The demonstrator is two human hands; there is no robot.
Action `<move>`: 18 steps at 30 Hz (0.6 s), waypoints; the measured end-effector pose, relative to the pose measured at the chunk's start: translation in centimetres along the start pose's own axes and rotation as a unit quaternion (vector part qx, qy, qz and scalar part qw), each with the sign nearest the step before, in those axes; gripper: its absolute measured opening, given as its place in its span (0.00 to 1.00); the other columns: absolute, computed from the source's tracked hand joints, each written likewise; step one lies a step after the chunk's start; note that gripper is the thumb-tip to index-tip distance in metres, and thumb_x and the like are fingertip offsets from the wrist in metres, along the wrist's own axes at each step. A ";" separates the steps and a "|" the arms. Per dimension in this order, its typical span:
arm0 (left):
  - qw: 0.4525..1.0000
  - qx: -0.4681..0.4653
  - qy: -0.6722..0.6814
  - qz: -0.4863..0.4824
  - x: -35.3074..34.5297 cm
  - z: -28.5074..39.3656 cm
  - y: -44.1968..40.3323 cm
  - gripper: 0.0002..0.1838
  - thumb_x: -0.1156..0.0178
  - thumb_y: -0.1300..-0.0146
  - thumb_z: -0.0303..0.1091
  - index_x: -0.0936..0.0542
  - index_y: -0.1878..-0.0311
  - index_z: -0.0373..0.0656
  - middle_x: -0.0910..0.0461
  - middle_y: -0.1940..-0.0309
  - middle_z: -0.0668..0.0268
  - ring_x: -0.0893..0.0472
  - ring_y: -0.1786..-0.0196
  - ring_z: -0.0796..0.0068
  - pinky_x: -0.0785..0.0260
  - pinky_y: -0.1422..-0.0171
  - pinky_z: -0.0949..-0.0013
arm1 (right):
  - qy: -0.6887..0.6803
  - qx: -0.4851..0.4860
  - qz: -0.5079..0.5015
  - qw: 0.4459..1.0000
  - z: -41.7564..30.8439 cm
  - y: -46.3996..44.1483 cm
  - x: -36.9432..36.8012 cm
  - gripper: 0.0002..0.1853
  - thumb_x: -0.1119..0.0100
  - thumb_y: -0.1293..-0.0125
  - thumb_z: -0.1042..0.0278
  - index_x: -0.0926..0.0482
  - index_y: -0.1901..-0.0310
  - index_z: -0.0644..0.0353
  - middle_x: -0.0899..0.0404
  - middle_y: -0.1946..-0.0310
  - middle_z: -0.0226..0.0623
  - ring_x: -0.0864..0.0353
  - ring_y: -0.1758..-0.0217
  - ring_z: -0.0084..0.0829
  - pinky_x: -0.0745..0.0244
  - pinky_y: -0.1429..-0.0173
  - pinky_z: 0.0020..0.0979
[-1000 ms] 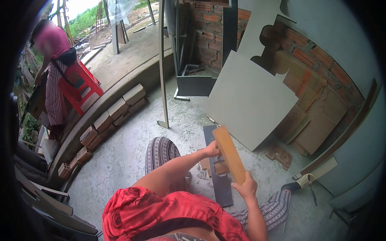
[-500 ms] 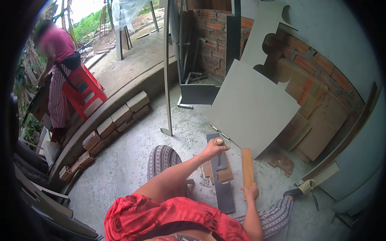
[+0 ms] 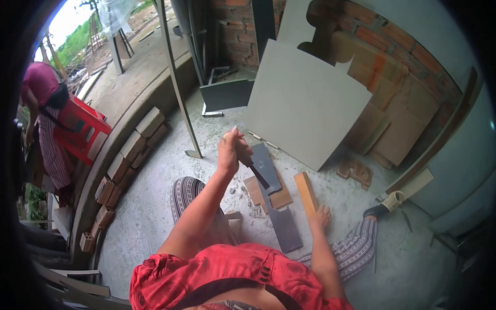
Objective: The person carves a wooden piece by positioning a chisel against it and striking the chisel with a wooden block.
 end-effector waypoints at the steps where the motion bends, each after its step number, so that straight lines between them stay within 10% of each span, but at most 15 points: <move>1: 1.000 -0.014 -0.014 0.014 0.8 0.7 -0.6 0.16 0.40 0.41 0.46 0.30 0.67 0.43 0.29 0.81 0.67 0.25 0.83 0.73 0.28 0.79 0.71 | -0.030 0.060 -0.003 0.998 -2.8 0.9 1.7 0.37 0.34 0.54 0.65 0.40 0.41 0.55 0.38 0.45 0.45 0.38 0.40 0.47 0.37 0.40 0.45; 8: 0.991 -0.103 -0.016 0.085 2.1 5.2 -0.8 0.13 0.36 0.44 0.36 0.29 0.61 0.45 0.29 0.75 0.68 0.25 0.77 0.74 0.26 0.74 0.70 | 0.003 0.156 -0.193 0.969 -7.7 6.2 -3.4 0.50 0.29 0.57 0.46 0.45 0.36 0.58 0.38 0.43 0.46 0.38 0.37 0.46 0.38 0.38 0.46; 18: 0.983 -0.174 -0.040 0.050 2.1 5.7 -0.9 0.09 0.37 0.43 0.32 0.27 0.63 0.42 0.26 0.78 0.66 0.23 0.79 0.74 0.25 0.73 0.70 | -0.003 0.139 -0.275 0.951 -6.9 7.0 -6.8 0.59 0.25 0.64 0.44 0.51 0.33 0.60 0.40 0.38 0.51 0.36 0.36 0.47 0.38 0.35 0.41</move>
Point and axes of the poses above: each hand's wrist, its own y-axis away from the middle knuckle, its own x-axis out of the back of the hand, z = x × y, the point moved 8 cm from there along -y, towards the middle knuckle
